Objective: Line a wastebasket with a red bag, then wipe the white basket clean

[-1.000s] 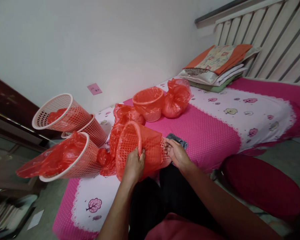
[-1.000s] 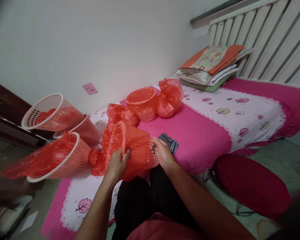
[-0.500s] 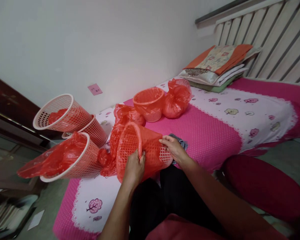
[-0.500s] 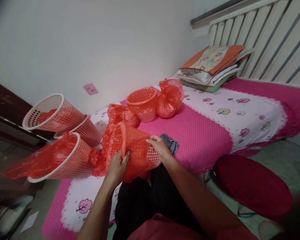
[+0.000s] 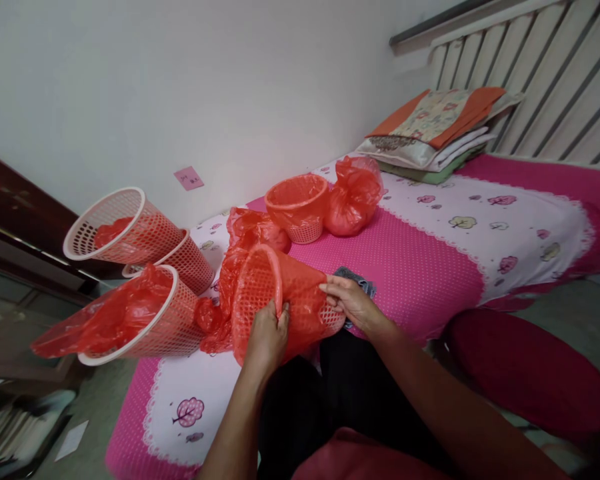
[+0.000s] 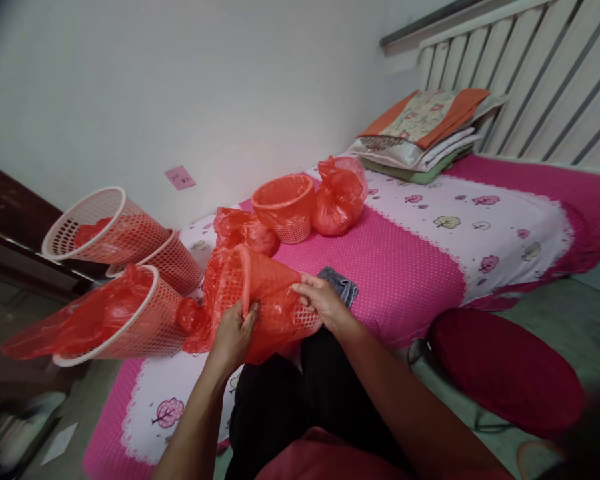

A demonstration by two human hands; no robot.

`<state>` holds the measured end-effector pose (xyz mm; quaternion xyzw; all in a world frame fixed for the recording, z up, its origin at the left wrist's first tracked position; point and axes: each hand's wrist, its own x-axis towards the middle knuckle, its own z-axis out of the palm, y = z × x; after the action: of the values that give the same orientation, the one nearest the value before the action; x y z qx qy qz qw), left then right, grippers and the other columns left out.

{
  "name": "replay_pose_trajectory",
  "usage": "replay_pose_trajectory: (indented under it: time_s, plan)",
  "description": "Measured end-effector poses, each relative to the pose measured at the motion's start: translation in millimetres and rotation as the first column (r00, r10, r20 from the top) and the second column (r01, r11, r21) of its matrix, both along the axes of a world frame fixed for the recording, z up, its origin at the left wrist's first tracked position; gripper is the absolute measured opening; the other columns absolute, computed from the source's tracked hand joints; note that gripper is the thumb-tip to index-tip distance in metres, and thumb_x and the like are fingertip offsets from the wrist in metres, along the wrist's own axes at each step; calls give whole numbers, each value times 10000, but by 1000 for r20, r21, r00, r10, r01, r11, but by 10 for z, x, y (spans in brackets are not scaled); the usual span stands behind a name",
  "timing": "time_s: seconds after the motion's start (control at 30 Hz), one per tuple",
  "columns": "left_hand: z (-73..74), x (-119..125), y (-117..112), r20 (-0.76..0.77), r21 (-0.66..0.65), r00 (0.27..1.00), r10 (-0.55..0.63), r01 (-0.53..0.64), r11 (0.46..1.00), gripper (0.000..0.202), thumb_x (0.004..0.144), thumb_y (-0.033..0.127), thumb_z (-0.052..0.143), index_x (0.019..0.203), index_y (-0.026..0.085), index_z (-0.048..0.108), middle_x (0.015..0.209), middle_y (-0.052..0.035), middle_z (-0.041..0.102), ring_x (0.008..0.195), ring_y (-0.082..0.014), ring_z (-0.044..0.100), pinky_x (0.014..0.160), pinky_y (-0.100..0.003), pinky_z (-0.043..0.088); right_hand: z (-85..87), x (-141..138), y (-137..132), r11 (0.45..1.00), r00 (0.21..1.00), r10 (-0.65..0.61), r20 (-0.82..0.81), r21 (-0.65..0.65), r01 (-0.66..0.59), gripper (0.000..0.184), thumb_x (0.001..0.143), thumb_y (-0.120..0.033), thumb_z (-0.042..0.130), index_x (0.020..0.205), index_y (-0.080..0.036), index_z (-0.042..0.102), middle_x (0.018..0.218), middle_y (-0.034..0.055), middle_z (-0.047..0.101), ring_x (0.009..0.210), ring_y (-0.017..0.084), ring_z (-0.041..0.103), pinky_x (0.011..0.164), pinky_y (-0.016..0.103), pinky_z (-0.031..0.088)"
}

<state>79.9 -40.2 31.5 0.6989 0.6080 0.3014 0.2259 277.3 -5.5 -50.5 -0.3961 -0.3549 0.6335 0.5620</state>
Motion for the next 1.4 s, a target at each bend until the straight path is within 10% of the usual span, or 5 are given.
replay_pose_trajectory:
  time_s: [0.23, 0.43, 0.77, 1.07, 1.4]
  plan:
    - [9, 1, -2, -49, 4, 999, -15, 16, 1000, 254, 978, 249, 495, 725, 236, 472, 669, -4, 541, 645, -180, 504, 672, -306, 319, -176, 18, 81, 993, 968, -114, 221, 64, 103, 98, 669, -265, 710, 727, -201, 665, 591, -53, 586, 501, 82, 451, 496, 222, 323]
    - [10, 16, 13, -79, -25, 997, -6, 4, 1000, 233, 987, 268, 499, 756, 231, 493, 677, -9, 543, 646, -184, 508, 666, -306, 337, -120, 27, -13, 999, 999, -27, 36, -37, 28, 233, 769, -414, 741, 837, -211, 650, 677, -21, 630, 523, 106, 552, 459, 215, 346]
    - [-15, -3, 17, -100, 1, 995, 1, -1, 1000, 235, 985, 258, 505, 752, 233, 488, 669, -1, 535, 653, -186, 524, 665, -302, 347, -203, -14, 30, 987, 935, -159, 317, 61, 147, 30, 663, -212, 660, 672, -212, 632, 514, -59, 540, 456, 89, 442, 457, 220, 296]
    - [10, 10, 23, -101, -35, 995, 2, -5, 999, 248, 1001, 262, 498, 754, 233, 488, 693, -18, 570, 661, -187, 535, 672, -302, 346, -157, -42, -72, 997, 986, -76, 148, 19, 74, 269, 744, -433, 776, 821, -209, 650, 626, -40, 619, 485, 96, 508, 459, 219, 375]
    - [-16, -28, 39, -116, 0, 993, 10, -10, 1000, 243, 979, 251, 521, 738, 233, 494, 674, -8, 561, 647, -181, 535, 665, -300, 351, -186, -37, -39, 997, 970, -68, 233, -16, 74, 101, 718, -275, 654, 794, -225, 611, 461, -73, 533, 372, 86, 396, 397, 205, 266]
